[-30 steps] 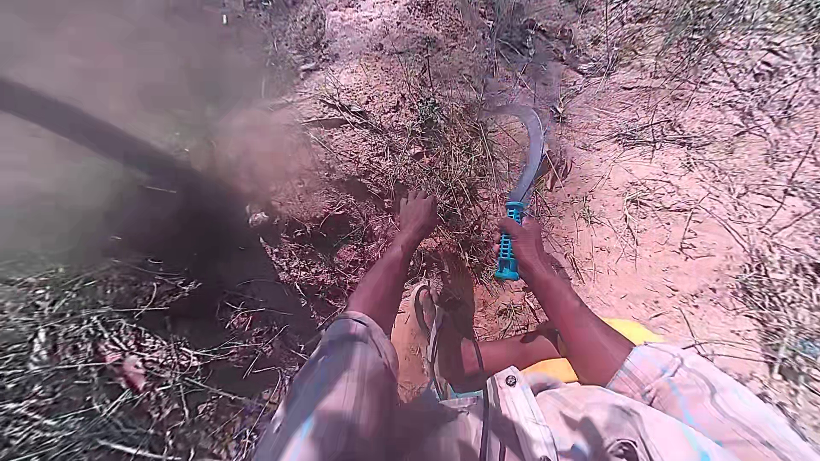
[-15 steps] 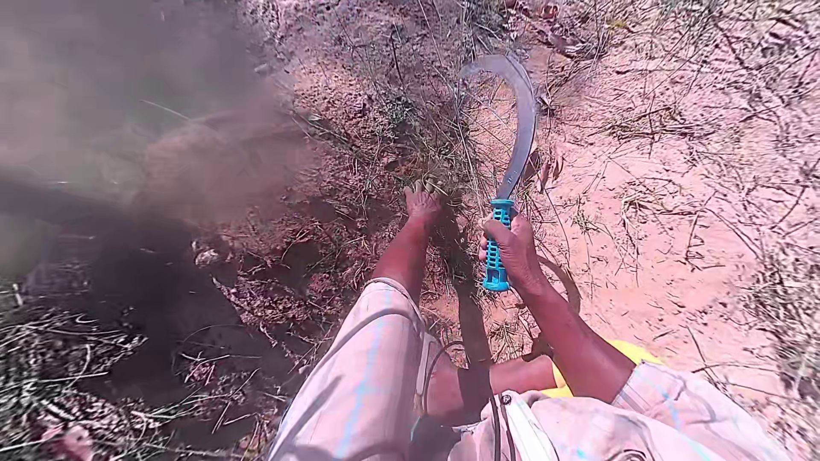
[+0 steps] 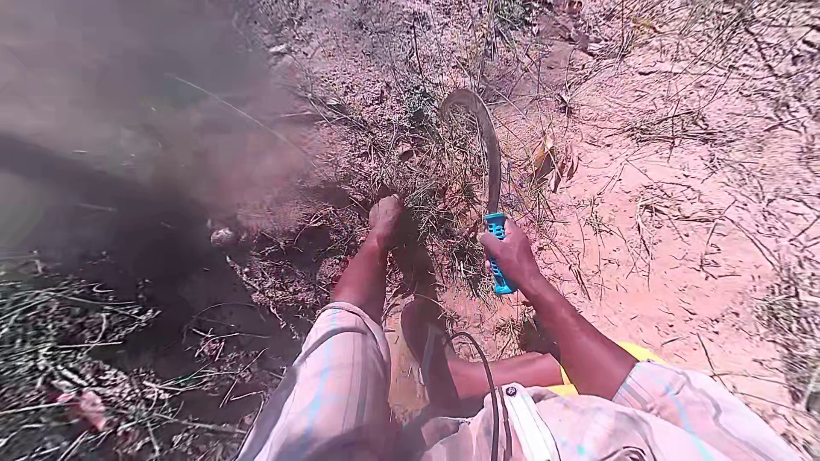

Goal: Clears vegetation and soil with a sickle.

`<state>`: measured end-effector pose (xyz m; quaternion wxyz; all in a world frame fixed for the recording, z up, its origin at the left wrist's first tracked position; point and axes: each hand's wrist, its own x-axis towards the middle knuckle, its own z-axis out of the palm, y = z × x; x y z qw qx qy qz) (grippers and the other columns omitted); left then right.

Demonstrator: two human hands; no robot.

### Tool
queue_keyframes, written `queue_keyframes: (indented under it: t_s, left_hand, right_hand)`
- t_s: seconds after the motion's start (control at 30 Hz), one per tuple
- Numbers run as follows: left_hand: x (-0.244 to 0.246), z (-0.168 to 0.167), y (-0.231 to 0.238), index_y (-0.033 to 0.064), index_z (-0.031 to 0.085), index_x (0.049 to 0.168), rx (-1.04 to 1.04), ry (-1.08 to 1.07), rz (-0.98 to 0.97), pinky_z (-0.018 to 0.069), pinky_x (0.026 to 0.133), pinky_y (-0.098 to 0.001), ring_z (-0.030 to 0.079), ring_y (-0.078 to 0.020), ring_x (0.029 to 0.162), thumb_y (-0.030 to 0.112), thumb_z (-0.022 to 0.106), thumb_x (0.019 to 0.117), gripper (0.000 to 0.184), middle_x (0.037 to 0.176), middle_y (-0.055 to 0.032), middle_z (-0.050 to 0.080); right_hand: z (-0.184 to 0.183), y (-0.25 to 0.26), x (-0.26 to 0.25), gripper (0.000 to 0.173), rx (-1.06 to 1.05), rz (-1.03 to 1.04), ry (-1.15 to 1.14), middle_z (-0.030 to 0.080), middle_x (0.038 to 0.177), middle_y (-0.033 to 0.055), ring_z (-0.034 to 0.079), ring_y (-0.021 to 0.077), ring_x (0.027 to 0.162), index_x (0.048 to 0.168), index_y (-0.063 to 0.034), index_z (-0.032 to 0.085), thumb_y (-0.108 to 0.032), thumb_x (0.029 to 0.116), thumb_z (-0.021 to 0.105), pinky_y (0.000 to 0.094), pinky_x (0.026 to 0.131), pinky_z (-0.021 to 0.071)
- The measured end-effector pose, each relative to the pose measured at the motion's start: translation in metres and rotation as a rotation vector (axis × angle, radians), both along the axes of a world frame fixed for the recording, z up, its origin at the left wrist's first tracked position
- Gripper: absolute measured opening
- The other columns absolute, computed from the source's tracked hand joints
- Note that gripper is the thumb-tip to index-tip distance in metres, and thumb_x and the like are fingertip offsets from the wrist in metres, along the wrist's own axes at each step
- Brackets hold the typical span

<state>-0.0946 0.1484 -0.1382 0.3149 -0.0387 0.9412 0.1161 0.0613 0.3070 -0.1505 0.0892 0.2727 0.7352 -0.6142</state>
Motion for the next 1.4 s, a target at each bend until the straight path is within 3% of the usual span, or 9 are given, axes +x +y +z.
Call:
queue_keyframes:
  t_s: [0.2,0.33,0.53,0.7,0.77,0.87,1.07,1.27,1.4]
  left_hand:
    - [-0.004,-0.068,-0.02,0.002,0.046,0.153,0.291,0.621,-0.023,0.0489,0.095,-0.0684,0.062,-0.0532,0.118,0.017,0.05,0.1055,0.05,0.153,-0.0314,0.045]
    - [0.037,-0.075,0.008,0.0002,0.064,0.137,0.511,0.814,-0.42,0.0565,0.087,-0.0598,0.069,-0.0446,0.112,0.012,0.057,0.101,0.038,0.138,-0.024,0.063]
    - [0.001,-0.084,0.068,0.0151,0.039,0.16,0.106,0.271,-0.63,0.0511,0.096,-0.0624,0.058,-0.0435,0.131,0.005,0.041,0.1058,0.056,0.17,-0.006,0.028]
    - [-0.048,-0.07,0.069,0.0064,0.034,0.161,-0.066,0.23,-0.445,0.0492,0.097,-0.0672,0.055,-0.0508,0.13,0.005,0.056,0.1002,0.065,0.164,-0.0237,0.033]
    - [-0.054,-0.065,0.057,-0.006,0.047,0.146,-0.12,0.198,-0.402,0.0498,0.095,-0.0676,0.059,-0.0515,0.123,0.006,0.058,0.0999,0.049,0.146,-0.0314,0.051]
    - [-0.053,-0.067,0.03,-0.0099,0.058,0.13,-0.088,0.146,-0.385,0.0468,0.096,-0.0704,0.06,-0.0525,0.122,0.01,0.051,0.1052,0.032,0.131,-0.034,0.061]
    - [-0.029,-0.106,-0.021,-0.0071,0.061,0.127,0.108,0.182,-0.172,0.0449,0.098,-0.0707,0.061,-0.0522,0.122,0.029,0.037,0.1131,0.045,0.124,-0.0345,0.064]
    - [0.0,-0.019,0.012,-0.0176,0.052,0.135,0.209,0.051,0.073,0.0317,0.116,-0.0612,0.046,-0.051,0.14,0.019,0.03,0.1147,0.047,0.142,-0.0396,0.051]
    - [0.006,-0.009,0.012,-0.0163,0.047,0.14,0.255,0.014,0.136,0.0294,0.117,-0.0627,0.041,-0.0516,0.143,0.017,0.03,0.114,0.046,0.148,-0.0394,0.045]
  right_hand:
    - [0.013,0.006,0.004,0.023,-0.014,-0.072,0.104,0.059,0.07,0.0061,0.061,0.0127,0.054,0.114,0.0045,0.055,-0.013,0.1006,0.061,0.0292,0.057,0.0569]
    - [0.012,0.01,0.003,0.023,-0.034,-0.114,0.124,0.058,0.068,0.0047,0.061,0.0128,0.054,0.116,0.0035,0.053,-0.013,0.1016,0.06,0.0288,0.056,0.0567]
    - [0.011,0.014,0.001,0.023,-0.051,-0.119,0.132,0.058,0.069,0.0053,0.061,0.0124,0.053,0.118,0.0038,0.052,-0.013,0.1024,0.059,0.0279,0.056,0.0566]
    - [0.011,0.016,0.0,0.021,-0.086,-0.124,0.103,0.057,0.069,0.0052,0.06,0.012,0.052,0.116,0.0035,0.052,-0.011,0.1028,0.059,0.0266,0.054,0.0559]
    - [0.008,0.018,-0.002,0.02,-0.093,-0.108,0.086,0.057,0.068,0.0055,0.06,0.0123,0.052,0.116,0.0034,0.053,-0.011,0.1024,0.059,0.0264,0.054,0.0555]
    - [0.003,0.018,-0.003,0.026,-0.061,-0.052,0.035,0.059,0.073,0.0073,0.061,0.0136,0.055,0.122,0.0038,0.054,-0.012,0.1024,0.06,0.0283,0.057,0.0563]
    - [-0.004,0.011,0.0,0.029,0.017,0.038,-0.038,0.059,0.075,0.0081,0.061,0.0151,0.057,0.122,0.0042,0.055,-0.015,0.1011,0.062,0.0311,0.06,0.0558]
    - [-0.001,-0.007,0.017,0.031,0.116,-0.101,0.414,0.061,0.073,-0.0011,0.061,0.0041,0.06,0.114,0.0059,0.062,-0.016,0.0928,0.06,0.0245,0.061,0.0559]
    - [-0.026,-0.012,0.031,0.034,0.287,0.133,-0.059,0.065,0.092,0.0181,0.064,0.0227,0.08,0.121,0.0104,0.059,-0.018,0.102,0.058,0.0392,0.079,0.0519]
